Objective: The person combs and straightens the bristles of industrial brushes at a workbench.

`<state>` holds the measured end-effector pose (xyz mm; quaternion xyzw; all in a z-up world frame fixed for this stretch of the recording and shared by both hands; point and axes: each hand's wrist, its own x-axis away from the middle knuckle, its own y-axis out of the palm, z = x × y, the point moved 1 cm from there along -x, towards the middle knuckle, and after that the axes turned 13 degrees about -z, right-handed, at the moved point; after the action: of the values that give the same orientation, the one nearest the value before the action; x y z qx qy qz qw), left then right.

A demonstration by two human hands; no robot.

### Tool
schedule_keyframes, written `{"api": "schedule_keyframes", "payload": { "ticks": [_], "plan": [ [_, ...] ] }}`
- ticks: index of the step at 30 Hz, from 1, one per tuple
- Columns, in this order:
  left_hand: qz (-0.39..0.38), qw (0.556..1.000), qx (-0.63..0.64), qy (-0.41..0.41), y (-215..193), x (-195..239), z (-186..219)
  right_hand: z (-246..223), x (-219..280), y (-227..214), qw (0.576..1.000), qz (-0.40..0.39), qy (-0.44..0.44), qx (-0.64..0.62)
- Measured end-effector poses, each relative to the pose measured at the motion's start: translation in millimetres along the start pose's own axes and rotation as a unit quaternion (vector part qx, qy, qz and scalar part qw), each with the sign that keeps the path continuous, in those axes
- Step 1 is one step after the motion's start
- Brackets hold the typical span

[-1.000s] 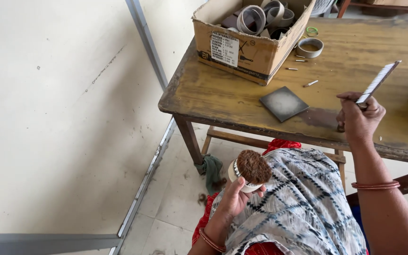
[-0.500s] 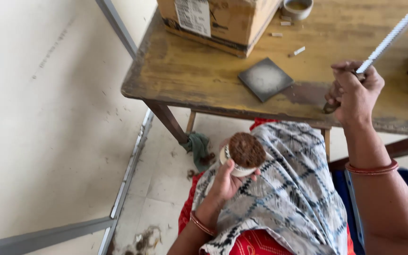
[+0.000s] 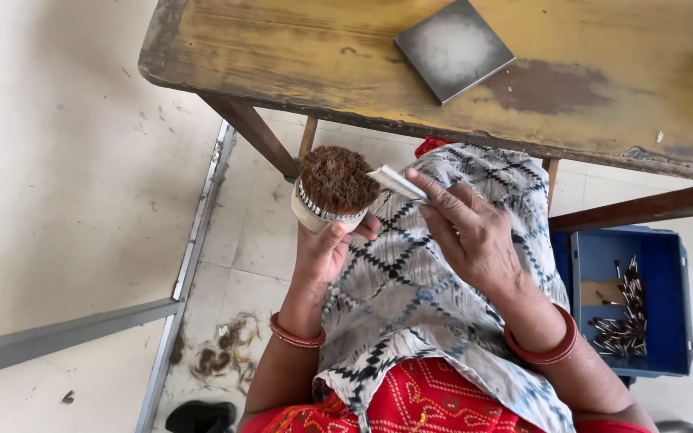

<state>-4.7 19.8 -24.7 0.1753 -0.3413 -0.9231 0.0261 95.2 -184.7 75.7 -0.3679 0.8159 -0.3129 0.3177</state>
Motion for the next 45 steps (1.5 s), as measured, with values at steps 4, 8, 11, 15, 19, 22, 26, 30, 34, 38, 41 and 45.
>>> {"api": "schedule_keyframes", "payload": {
  "ticks": [4, 8, 11, 15, 19, 22, 26, 30, 34, 38, 41, 45],
  "plan": [
    [-0.006, 1.0, -0.012, 0.016, -2.0, 5.7, -4.6, -14.8, 6.8, 6.3, 0.994, 0.004, -0.031, 0.102],
    [0.01, 0.999, -0.007, 0.043, -13.1, 15.5, -9.7, -31.5, 7.9, 7.6, 0.967, 0.023, -0.109, 0.23],
    [0.006, 0.999, -0.012, 0.045, -2.1, 12.9, 6.6, -36.8, 6.2, 7.9, 0.951, 0.027, -0.125, 0.28],
    [-0.005, 0.996, -0.063, 0.059, 14.2, 11.5, 28.5, -35.6, -0.5, 15.2, 0.952, 0.03, -0.133, 0.272],
    [0.002, 0.993, -0.087, 0.079, 18.9, 10.5, 36.1, -37.9, -9.9, 21.2, 0.964, 0.024, -0.123, 0.234],
    [0.003, 0.983, -0.156, 0.099, 19.6, 14.6, 41.3, -43.8, -14.0, 20.8, 0.972, 0.016, -0.104, 0.208],
    [-0.011, 0.963, -0.238, 0.125, 23.5, 16.1, 48.1, -49.6, -20.1, 14.0, 0.974, 0.042, -0.119, 0.189],
    [-0.026, 0.96, -0.237, 0.145, 29.8, 15.7, 47.0, -54.6, -21.2, 6.5, 0.975, 0.055, -0.112, 0.186],
    [-0.036, 0.963, -0.237, 0.125, 41.8, 18.0, 37.4, -42.9, -26.5, -8.8, 0.971, 0.073, -0.105, 0.202],
    [-0.234, 0.955, -0.124, 0.136, 67.8, 39.3, 35.9, -19.3, -32.0, -54.5, 0.97, 0.23, 0.039, 0.074],
    [-0.163, 0.98, -0.115, 0.018, 10.8, 31.0, -6.8, -22.4, -21.2, -52.4, 0.973, 0.223, 0.025, -0.046],
    [-0.105, 0.989, 0.094, -0.035, -21.1, 30.8, -32.4, -21.1, -8.7, -13.3, 0.949, 0.119, 0.165, -0.241]
  ]
}}
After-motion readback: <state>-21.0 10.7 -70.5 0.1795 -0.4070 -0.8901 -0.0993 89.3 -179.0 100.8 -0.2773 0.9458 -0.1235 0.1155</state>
